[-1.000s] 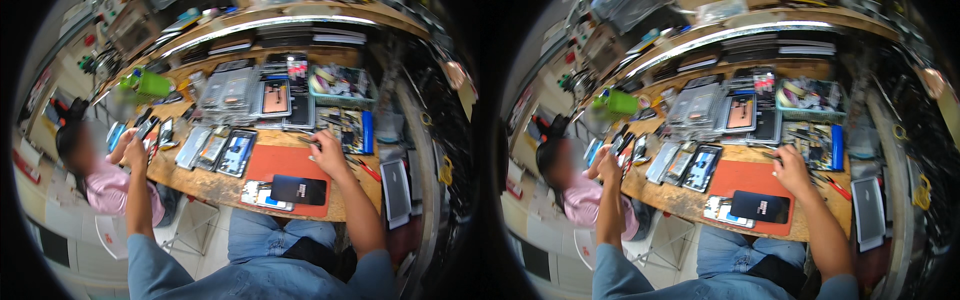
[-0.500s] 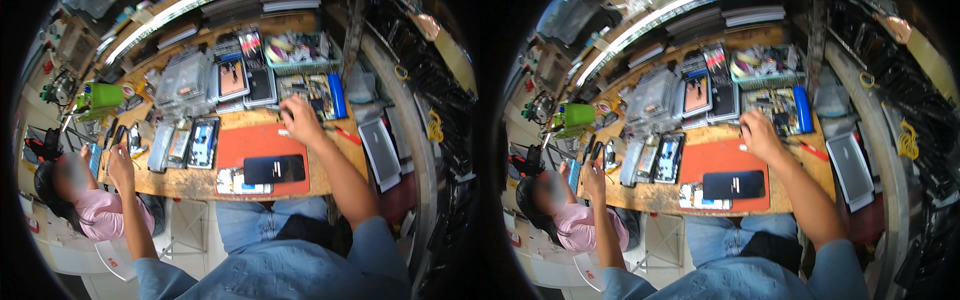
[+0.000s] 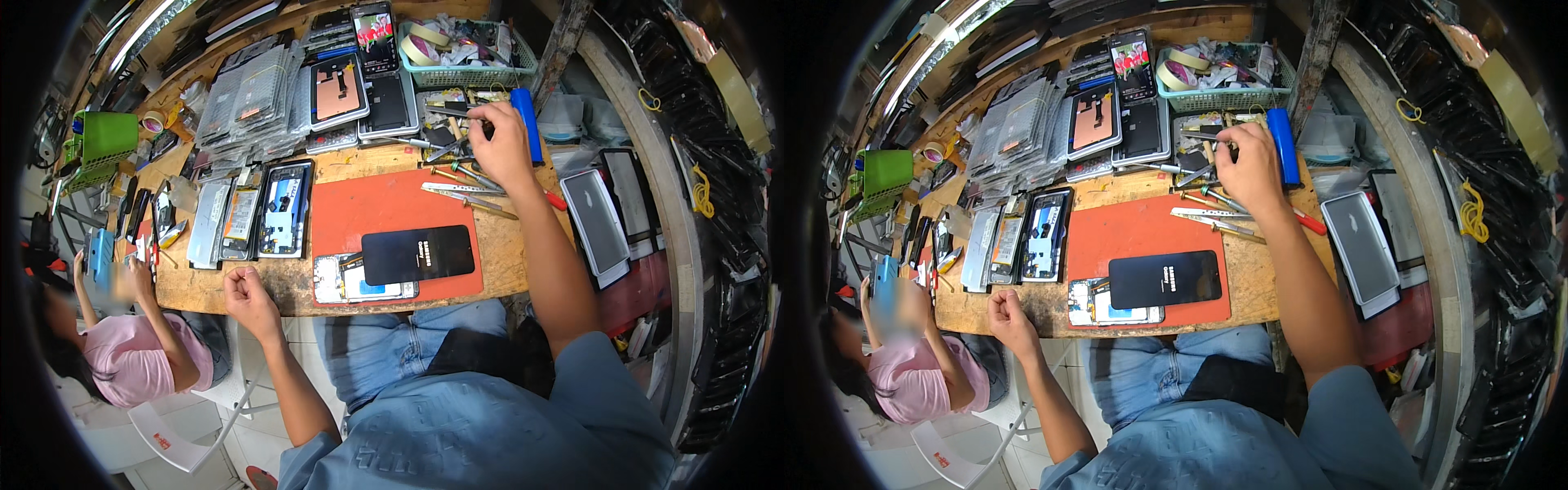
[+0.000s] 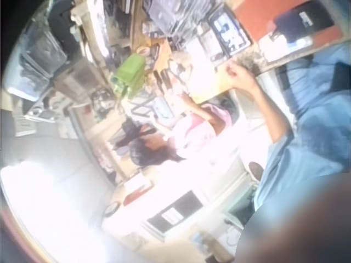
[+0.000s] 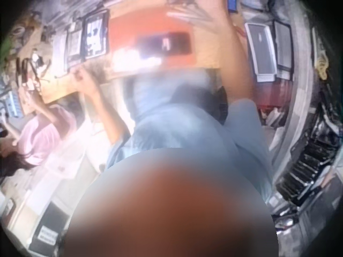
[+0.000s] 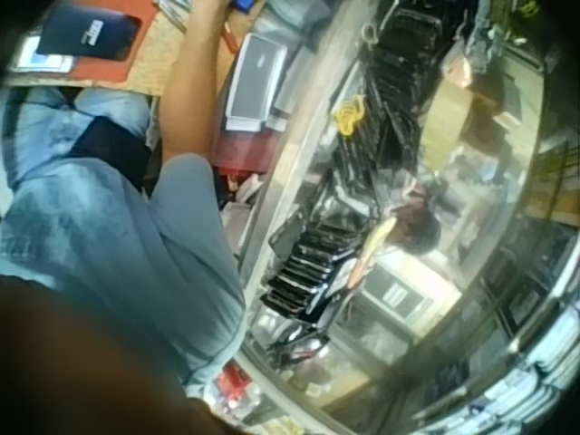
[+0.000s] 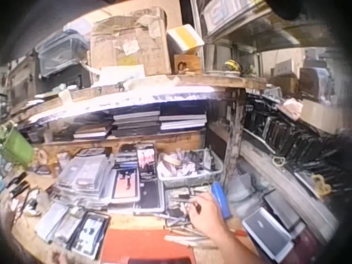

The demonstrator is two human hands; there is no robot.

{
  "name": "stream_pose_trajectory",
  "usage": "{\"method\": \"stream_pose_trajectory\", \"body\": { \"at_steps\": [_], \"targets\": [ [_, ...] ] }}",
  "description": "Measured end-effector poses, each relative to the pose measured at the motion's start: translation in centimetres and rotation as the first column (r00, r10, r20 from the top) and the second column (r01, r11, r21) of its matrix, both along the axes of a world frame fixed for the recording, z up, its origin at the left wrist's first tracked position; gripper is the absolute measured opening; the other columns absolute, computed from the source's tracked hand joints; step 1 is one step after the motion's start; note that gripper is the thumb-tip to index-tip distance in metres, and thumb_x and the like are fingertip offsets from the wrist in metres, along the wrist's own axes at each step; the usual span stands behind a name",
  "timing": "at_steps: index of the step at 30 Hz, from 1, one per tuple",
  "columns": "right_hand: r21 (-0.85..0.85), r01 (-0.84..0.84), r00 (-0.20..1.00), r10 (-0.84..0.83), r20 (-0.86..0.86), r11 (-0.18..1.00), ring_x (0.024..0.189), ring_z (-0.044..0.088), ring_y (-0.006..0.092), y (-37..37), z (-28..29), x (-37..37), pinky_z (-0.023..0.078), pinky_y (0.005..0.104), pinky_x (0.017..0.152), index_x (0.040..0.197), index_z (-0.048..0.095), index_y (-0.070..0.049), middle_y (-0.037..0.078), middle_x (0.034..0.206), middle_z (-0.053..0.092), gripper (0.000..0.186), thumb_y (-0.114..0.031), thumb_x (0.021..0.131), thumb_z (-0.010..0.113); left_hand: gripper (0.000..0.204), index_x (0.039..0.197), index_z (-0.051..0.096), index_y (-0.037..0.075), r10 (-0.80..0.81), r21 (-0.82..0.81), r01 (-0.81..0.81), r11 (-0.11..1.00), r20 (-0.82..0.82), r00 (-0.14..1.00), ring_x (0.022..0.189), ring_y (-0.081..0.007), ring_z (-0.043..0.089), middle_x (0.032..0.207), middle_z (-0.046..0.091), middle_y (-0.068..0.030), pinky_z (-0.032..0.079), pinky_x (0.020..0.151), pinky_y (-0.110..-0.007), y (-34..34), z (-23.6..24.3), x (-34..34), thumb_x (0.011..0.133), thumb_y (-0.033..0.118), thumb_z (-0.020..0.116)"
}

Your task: The person unpacks a new screen assembly from a service pack box and places it on the workbench. They then pick up a disassembled phone chassis, connect the new screen's ribbon cable to the motherboard, and attach the screen to the chassis. Finally, they handle a separate phone to inspect its screen.

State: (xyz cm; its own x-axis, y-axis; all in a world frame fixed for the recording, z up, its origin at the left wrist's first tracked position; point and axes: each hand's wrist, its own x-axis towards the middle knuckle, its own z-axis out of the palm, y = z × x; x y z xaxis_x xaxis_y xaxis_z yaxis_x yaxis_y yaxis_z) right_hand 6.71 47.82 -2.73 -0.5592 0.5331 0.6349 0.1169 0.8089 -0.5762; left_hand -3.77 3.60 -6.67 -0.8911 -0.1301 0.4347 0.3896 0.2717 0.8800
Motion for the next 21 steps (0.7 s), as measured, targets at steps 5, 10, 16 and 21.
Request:
{"method": "stream_pose_trajectory", "body": {
  "at_steps": [5, 10, 16, 21],
  "targets": [
    [-0.118, -0.141, 0.99, 0.142, 0.001, 0.983, 0.101, 0.067, 0.0394, -0.6, 0.0, -0.3, 0.053, 0.0471, 0.09, 0.096, 0.075, -0.003, 0.016, 0.099, 0.071, 0.008, -0.006, 0.088, 0.074, 0.015, 0.091, 0.064, 0.0, 0.035, -0.163, -0.037, 0.986, -0.012, 0.999, 0.059, -0.003, 0.033, 0.065, 0.04, 0.0075, 0.024, 0.053, -0.027, 0.5, -0.2, 0.5, 0.102, 0.009, 0.069],
    [0.043, -0.266, 0.96, 0.261, 0.098, 0.963, 0.095, 0.065, 0.0362, -2.7, -0.7, -0.5, 0.052, 0.0465, 0.088, 0.095, 0.076, -0.003, 0.014, 0.094, 0.069, 0.008, -0.007, 0.088, 0.076, 0.015, 0.091, 0.064, 0.001, 0.051, -0.27, -0.05, 0.962, -0.006, 0.999, 0.055, -0.0056, 0.032, 0.06, 0.037, 0.0058, 0.022, 0.052, -0.031, 0.8, 0.4, 1.0, 0.101, 0.011, 0.07],
    [0.174, -0.184, 0.973, 0.155, 0.17, 0.967, 0.098, 0.062, 0.0357, -3.0, -0.4, -1.7, 0.051, 0.0466, 0.091, 0.096, 0.08, -0.005, 0.014, 0.094, 0.067, 0.008, -0.01, 0.09, 0.078, 0.016, 0.091, 0.066, 0.005, 0.079, -0.366, -0.079, 0.927, -0.015, 0.997, 0.052, -0.0085, 0.034, 0.058, 0.039, 0.0035, 0.026, 0.05, -0.034, 1.0, 0.5, 1.0, 0.1, 0.015, 0.073],
    [0.017, -0.343, 0.851, 0.303, 0.429, 0.939, 0.093, 0.072, 0.0383, -2.3, 4.1, -3.9, 0.056, 0.0507, 0.083, 0.095, 0.081, -0.007, 0.014, 0.095, 0.073, 0.012, -0.017, 0.093, 0.074, 0.016, 0.089, 0.067, 0.007, 0.115, -0.451, -0.136, 0.882, -0.075, 0.991, 0.048, -0.0168, 0.04, 0.055, 0.041, -0.0019, 0.032, 0.049, -0.039, 1.4, 0.4, 1.1, 0.099, 0.017, 0.073]
  ]
}}
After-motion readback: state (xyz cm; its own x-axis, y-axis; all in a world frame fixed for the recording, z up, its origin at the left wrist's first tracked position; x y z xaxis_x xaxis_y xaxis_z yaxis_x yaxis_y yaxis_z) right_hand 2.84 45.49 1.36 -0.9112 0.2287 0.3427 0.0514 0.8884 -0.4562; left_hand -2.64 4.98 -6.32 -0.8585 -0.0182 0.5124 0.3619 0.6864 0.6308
